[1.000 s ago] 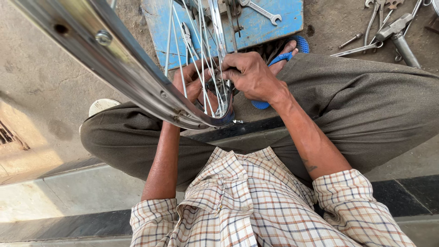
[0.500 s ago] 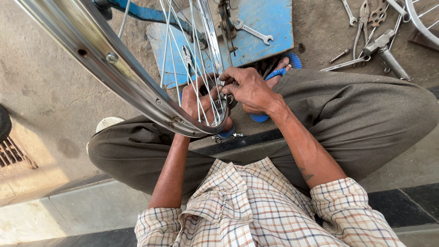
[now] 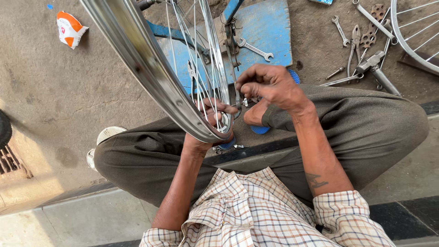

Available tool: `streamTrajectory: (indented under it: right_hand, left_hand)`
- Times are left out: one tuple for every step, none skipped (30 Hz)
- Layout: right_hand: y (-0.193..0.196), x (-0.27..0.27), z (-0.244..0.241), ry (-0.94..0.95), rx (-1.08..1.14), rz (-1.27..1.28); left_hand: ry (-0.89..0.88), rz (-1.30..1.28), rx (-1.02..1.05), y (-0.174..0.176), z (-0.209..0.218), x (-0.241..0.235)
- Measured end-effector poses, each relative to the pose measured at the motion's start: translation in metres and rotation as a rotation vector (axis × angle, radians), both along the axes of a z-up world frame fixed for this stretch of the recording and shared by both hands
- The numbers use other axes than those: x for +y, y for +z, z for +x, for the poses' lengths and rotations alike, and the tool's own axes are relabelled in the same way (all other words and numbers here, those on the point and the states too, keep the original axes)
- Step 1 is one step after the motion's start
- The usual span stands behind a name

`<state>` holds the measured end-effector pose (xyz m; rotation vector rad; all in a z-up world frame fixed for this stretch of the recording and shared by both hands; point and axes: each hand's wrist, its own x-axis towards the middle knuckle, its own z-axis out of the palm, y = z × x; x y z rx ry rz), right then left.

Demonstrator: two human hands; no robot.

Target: The person sits cross-legged and uses a spoke wrench to tighten the nipples on a bicycle wheel rim. They rotate the wheel periodically to access different spokes and continue adjusting tension throughout the clip.

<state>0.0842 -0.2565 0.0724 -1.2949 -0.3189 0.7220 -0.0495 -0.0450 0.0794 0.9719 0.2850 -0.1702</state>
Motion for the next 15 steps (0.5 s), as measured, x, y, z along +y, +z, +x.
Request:
streamTrajectory:
  right_hand:
    - [0.0,-0.003,0.002,-0.061,0.055,0.055]
    - [0.0,-0.006,0.003,-0.093,0.045,0.087]
    - [-0.001,-0.008,0.004,-0.125,0.035,0.12]
    - [-0.002,-0.01,0.006,-0.158,0.026,0.154]
    - [-0.003,-0.011,0.008,-0.18,0.025,0.167]
    - [-0.004,-0.012,0.009,-0.203,0.024,0.181]
    - [-0.005,-0.013,0.009,-0.227,0.024,0.195]
    - [-0.006,-0.014,0.01,-0.241,0.034,0.211]
    - [-0.006,-0.014,0.011,-0.255,0.045,0.227]
    - [-0.007,-0.014,0.01,-0.267,0.059,0.242]
    - [-0.008,-0.015,0.012,-0.273,0.031,0.236]
    - [-0.01,-0.015,0.012,-0.28,0.011,0.23]
    - [-0.012,-0.015,0.011,-0.287,-0.009,0.223]
    - [-0.014,-0.016,0.011,-0.296,-0.012,0.226]
    - [-0.016,-0.016,0.011,-0.305,-0.014,0.23]
  left_hand:
    - [0.03,-0.177,0.044,0.003,0.001,-0.001]
    - [0.02,-0.274,0.002,0.006,0.002,-0.001]
    - [0.01,-0.37,-0.04,0.01,0.004,0.0]
    - [-0.001,-0.466,-0.081,0.013,0.006,0.001]
    - [-0.036,-0.578,-0.137,0.017,0.01,0.002]
    - [-0.071,-0.689,-0.193,0.019,0.014,0.004]
    - [-0.106,-0.801,-0.248,0.021,0.016,0.004]
    - [-0.091,-0.816,-0.207,0.021,0.019,0.004]
    - [-0.077,-0.832,-0.165,0.02,0.022,0.004]
    - [-0.058,-0.847,-0.121,0.019,0.022,0.004]
    - [-0.064,-0.737,-0.148,0.015,0.024,0.004]
    - [-0.069,-0.625,-0.166,0.011,0.024,0.006]
    - [-0.076,-0.513,-0.183,0.008,0.022,0.008]
    - [-0.096,-0.456,-0.152,0.006,0.019,0.011]
    - [-0.117,-0.399,-0.122,0.005,0.015,0.015]
